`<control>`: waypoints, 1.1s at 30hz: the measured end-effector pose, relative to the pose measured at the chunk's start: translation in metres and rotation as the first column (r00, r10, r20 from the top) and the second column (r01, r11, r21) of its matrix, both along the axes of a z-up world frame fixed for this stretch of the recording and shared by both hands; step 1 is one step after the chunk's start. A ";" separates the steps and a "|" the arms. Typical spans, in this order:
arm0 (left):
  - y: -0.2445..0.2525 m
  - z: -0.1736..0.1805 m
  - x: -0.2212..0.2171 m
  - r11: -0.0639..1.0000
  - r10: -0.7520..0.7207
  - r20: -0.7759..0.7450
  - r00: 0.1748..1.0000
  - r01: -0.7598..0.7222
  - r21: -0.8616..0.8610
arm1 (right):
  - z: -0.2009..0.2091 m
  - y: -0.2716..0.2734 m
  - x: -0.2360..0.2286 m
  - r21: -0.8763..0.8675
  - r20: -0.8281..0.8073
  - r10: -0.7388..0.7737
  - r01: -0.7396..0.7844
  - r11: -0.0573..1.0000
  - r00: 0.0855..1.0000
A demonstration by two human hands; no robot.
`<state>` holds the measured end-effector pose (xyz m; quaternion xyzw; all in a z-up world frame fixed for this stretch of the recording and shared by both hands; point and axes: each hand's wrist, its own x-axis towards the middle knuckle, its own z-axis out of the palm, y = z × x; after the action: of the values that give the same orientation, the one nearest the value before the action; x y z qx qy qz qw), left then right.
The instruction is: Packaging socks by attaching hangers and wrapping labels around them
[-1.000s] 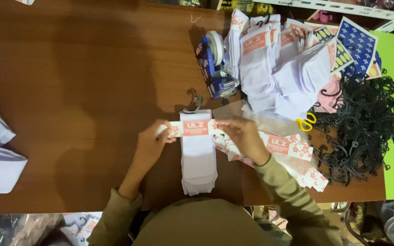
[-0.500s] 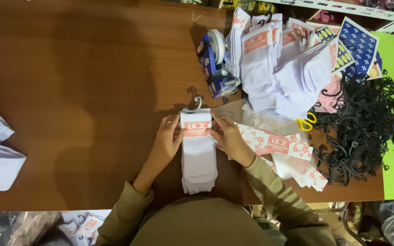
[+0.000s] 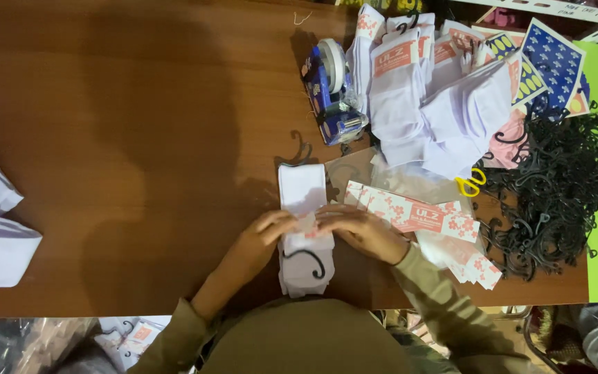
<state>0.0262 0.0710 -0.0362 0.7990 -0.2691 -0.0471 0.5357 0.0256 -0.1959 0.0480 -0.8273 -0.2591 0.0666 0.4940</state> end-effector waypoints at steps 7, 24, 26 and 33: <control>-0.006 0.045 0.003 0.992 -0.121 -0.057 0.991 0.123 0.027 | 0.011 -0.037 0.049 0.049 0.032 -0.180 0.178 0.983 0.983; -0.025 0.033 0.003 0.984 -0.050 0.084 0.995 0.063 -0.169 | -0.052 -0.065 0.101 0.007 -0.031 -0.606 0.607 0.795 0.794; -0.025 0.041 0.006 0.985 -0.081 0.093 0.992 0.094 -0.145 | -0.046 -0.073 0.114 -0.364 0.288 -0.400 0.485 0.795 0.870; -0.027 0.018 0.000 0.990 -0.051 0.080 0.995 0.060 -0.126 | 0.045 -0.006 0.069 -0.321 -0.702 -0.254 0.023 0.947 0.665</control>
<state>0.0261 0.0444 -0.0181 0.7565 -0.3140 -0.0139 0.5735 0.0951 -0.2021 0.0930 -0.8096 0.0383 0.3917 0.4354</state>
